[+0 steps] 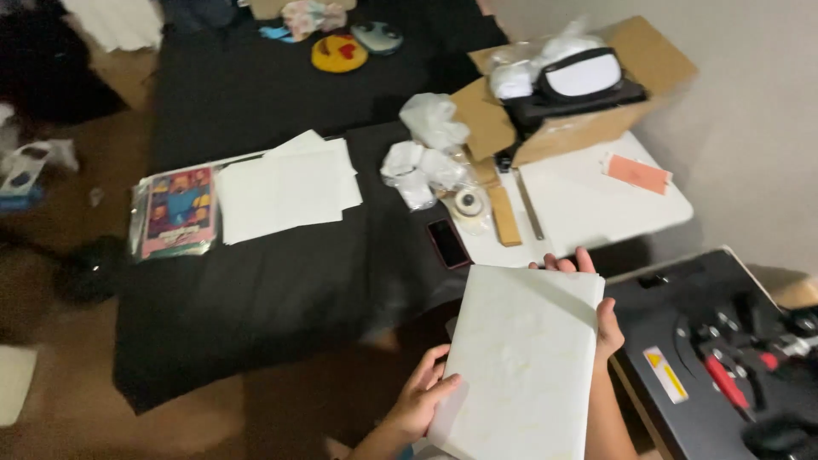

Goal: Preparing ceramic mugs with designs and using a mug heat press to transfer the artwork.

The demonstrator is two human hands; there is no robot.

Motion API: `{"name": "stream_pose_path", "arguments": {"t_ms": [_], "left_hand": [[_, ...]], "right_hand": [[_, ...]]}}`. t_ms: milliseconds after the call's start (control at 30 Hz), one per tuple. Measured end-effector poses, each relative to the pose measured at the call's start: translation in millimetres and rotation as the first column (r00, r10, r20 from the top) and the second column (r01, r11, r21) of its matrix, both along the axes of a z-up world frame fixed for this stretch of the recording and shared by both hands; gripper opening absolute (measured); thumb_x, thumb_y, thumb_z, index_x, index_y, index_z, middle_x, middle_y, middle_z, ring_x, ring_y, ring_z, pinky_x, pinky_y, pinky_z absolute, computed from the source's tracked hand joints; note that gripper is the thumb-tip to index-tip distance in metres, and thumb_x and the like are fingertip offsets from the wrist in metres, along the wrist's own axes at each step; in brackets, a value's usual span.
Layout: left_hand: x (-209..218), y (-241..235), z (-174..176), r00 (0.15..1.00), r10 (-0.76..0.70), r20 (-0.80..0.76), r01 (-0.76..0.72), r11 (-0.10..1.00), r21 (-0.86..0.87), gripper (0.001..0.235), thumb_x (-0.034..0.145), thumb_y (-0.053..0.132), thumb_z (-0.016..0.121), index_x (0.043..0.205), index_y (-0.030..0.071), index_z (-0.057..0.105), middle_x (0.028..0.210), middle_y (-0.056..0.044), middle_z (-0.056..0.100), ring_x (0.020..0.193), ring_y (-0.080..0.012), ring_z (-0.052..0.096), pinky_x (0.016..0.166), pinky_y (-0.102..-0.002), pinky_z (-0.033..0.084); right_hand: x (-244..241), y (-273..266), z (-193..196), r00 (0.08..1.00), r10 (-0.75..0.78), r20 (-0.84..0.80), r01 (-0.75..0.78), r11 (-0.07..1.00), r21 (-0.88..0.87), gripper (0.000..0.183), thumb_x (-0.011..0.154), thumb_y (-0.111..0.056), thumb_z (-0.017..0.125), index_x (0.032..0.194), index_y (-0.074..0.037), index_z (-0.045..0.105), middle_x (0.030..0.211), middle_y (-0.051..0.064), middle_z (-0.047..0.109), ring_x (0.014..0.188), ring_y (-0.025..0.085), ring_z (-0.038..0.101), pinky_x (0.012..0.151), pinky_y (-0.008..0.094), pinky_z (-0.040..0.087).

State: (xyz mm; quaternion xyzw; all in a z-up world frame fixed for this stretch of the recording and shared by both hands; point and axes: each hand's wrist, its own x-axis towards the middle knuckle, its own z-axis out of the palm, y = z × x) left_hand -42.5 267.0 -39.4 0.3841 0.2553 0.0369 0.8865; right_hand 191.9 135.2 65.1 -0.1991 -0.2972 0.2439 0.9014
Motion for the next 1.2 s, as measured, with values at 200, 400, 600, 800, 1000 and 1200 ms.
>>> {"name": "stream_pose_path", "arguments": {"t_ms": [200, 400, 600, 800, 1000, 1200], "left_hand": [[29, 59, 4, 0.973, 0.140, -0.184, -0.140, 0.990, 0.011, 0.075, 0.097, 0.021, 0.077, 0.168, 0.019, 0.054, 0.154, -0.009, 0.076, 0.133, -0.0236, 0.075, 0.111, -0.039, 0.056], [58, 146, -70, 0.838, 0.527, -0.140, -0.462, 0.822, 0.332, 0.068, 0.094, 0.014, 0.081, 0.157, 0.011, 0.057, 0.141, -0.015, 0.084, 0.120, -0.0234, 0.078, 0.104, -0.038, 0.060], [60, 212, -86, 0.792, 0.552, -0.260, -0.333, 0.748, 0.574, 0.063, 0.101, 0.014, 0.075, 0.160, 0.014, 0.054, 0.153, -0.008, 0.076, 0.139, -0.0180, 0.071, 0.120, -0.035, 0.052], [56, 308, -98, 0.686, 0.582, -0.437, -0.383, 0.799, 0.463, 0.066, 0.105, 0.014, 0.075, 0.166, 0.012, 0.051, 0.154, -0.009, 0.077, 0.138, -0.0215, 0.074, 0.114, -0.038, 0.057], [69, 453, -114, 0.679, 0.590, -0.436, -0.349, 0.783, 0.516, 0.047, 0.102, 0.015, 0.075, 0.148, 0.010, 0.066, 0.139, -0.009, 0.082, 0.122, -0.0223, 0.077, 0.104, -0.038, 0.060], [96, 613, -214, 0.681, 0.560, -0.473, -0.112, 0.717, 0.688, 0.051, 0.100, 0.027, 0.087, 0.144, 0.006, 0.071, 0.153, -0.021, 0.062, 0.140, -0.0397, 0.066, 0.113, -0.049, 0.060]], "right_hand": [[45, 101, -13, 0.948, -0.073, -0.310, -0.098, 0.860, -0.501, 0.102, 0.086, -0.054, 0.060, 0.176, -0.015, 0.031, 0.186, 0.015, 0.037, 0.172, 0.035, 0.036, 0.140, 0.058, 0.027], [66, 172, -19, 0.940, -0.040, -0.339, -0.314, 0.285, -0.905, 0.087, 0.100, -0.033, 0.060, 0.181, -0.014, 0.034, 0.174, 0.016, 0.057, 0.151, 0.036, 0.060, 0.124, 0.053, 0.050], [87, 246, -86, 0.942, 0.282, -0.179, -0.207, 0.071, -0.976, 0.075, 0.094, -0.023, 0.081, 0.164, -0.011, 0.055, 0.157, 0.013, 0.073, 0.141, 0.029, 0.071, 0.117, 0.048, 0.061], [96, 360, -113, 0.865, 0.448, -0.224, -0.254, 0.007, -0.967, 0.097, 0.086, -0.034, 0.086, 0.175, -0.025, 0.047, 0.166, 0.003, 0.068, 0.148, 0.026, 0.068, 0.121, 0.048, 0.059], [103, 509, -170, 0.892, 0.428, -0.146, -0.145, -0.035, -0.989, 0.096, 0.092, -0.019, 0.084, 0.178, -0.020, 0.041, 0.158, 0.010, 0.073, 0.139, 0.028, 0.073, 0.115, 0.048, 0.060], [104, 646, -226, 0.944, 0.329, 0.035, 0.064, -0.077, -0.995, 0.078, 0.095, -0.011, 0.089, 0.164, 0.003, 0.055, 0.154, 0.027, 0.069, 0.145, 0.045, 0.066, 0.117, 0.057, 0.058]]}}
